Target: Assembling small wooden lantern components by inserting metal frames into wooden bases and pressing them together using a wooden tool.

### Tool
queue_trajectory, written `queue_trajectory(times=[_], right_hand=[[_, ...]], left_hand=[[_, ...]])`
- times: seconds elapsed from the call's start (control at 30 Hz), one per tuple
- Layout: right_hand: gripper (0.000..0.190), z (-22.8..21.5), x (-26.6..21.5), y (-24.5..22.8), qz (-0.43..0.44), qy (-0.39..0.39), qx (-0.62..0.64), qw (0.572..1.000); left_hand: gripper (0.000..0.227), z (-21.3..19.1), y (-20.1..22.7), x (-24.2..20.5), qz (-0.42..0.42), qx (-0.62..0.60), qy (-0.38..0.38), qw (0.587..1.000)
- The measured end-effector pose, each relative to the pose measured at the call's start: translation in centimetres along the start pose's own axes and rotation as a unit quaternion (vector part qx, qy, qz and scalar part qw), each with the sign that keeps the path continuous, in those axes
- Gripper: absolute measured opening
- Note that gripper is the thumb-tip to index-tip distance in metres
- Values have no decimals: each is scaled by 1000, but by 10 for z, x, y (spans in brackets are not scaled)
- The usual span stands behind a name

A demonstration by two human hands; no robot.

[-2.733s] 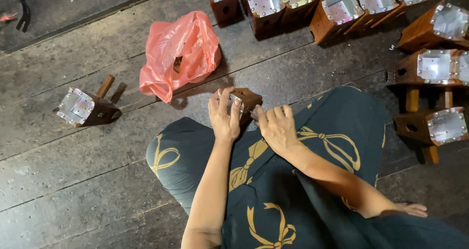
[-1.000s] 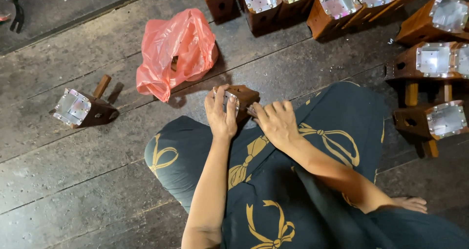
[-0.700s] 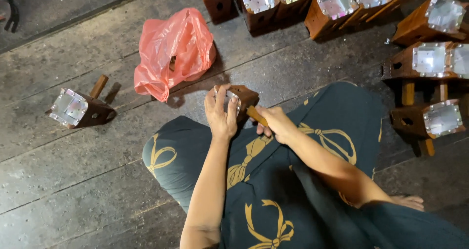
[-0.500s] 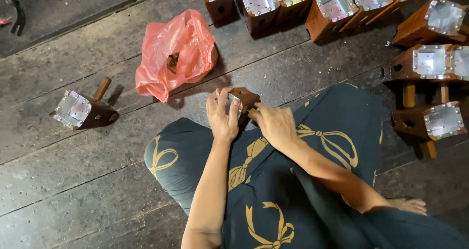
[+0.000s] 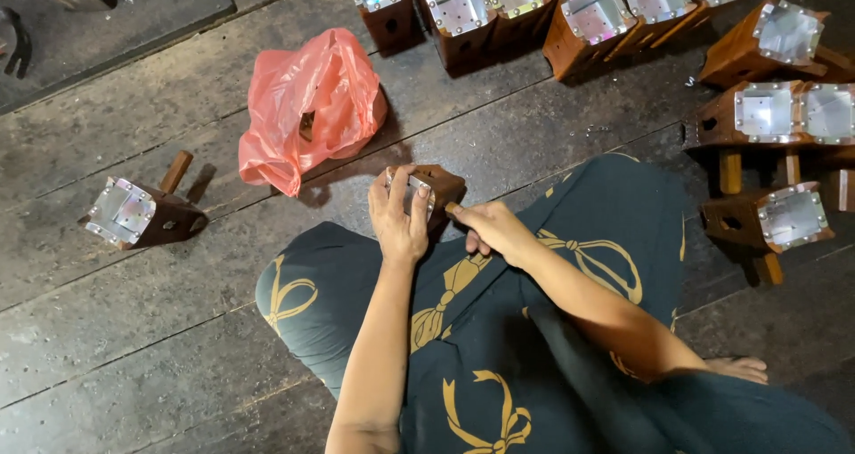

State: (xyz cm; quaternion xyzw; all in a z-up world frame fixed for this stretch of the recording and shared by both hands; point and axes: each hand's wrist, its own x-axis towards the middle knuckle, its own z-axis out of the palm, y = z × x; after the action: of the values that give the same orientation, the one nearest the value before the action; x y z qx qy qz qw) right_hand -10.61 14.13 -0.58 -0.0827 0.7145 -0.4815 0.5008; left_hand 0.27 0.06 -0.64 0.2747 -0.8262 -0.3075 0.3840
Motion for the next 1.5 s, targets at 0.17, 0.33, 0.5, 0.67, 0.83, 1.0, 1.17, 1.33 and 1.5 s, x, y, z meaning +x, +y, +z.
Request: queue_trajectory(times=[0.17,0.33,0.5,0.67,0.83,1.0,1.17,1.33,1.5], right_hand=[[21,10,-8,2,-462,294,-533,645],[36,0,20,18,-223,99,-220,945],[46,-1,13,9,-23,15,-74,997],[44,4,-18,-12,-499,240,-530,642],[39,5,-12,-8,-392,163,-434,795],[52,-2,-1,-9,21,-48,124,991],[37,6,-26,-13,-443,215,-505,709],[36,5,-12,-4,-530,247,-551,595],[44,-1,-14,-20,-120,33,-241,963]], left_hand=[[42,3,-7,-4,8,17,1,1000],[41,-1,3,2,19,0,-14,1000],[40,-3,5,0,-2,-10,-9,1000],[44,0,1,0,-28,-11,1,1000],[43,-2,3,2,-22,-11,-4,1000],[41,-4,10,3,-19,-25,0,1000],[45,-1,7,2,1,-4,7,1000],[43,-2,6,2,-3,-4,10,1000],[43,-2,6,5,15,-10,-14,1000]])
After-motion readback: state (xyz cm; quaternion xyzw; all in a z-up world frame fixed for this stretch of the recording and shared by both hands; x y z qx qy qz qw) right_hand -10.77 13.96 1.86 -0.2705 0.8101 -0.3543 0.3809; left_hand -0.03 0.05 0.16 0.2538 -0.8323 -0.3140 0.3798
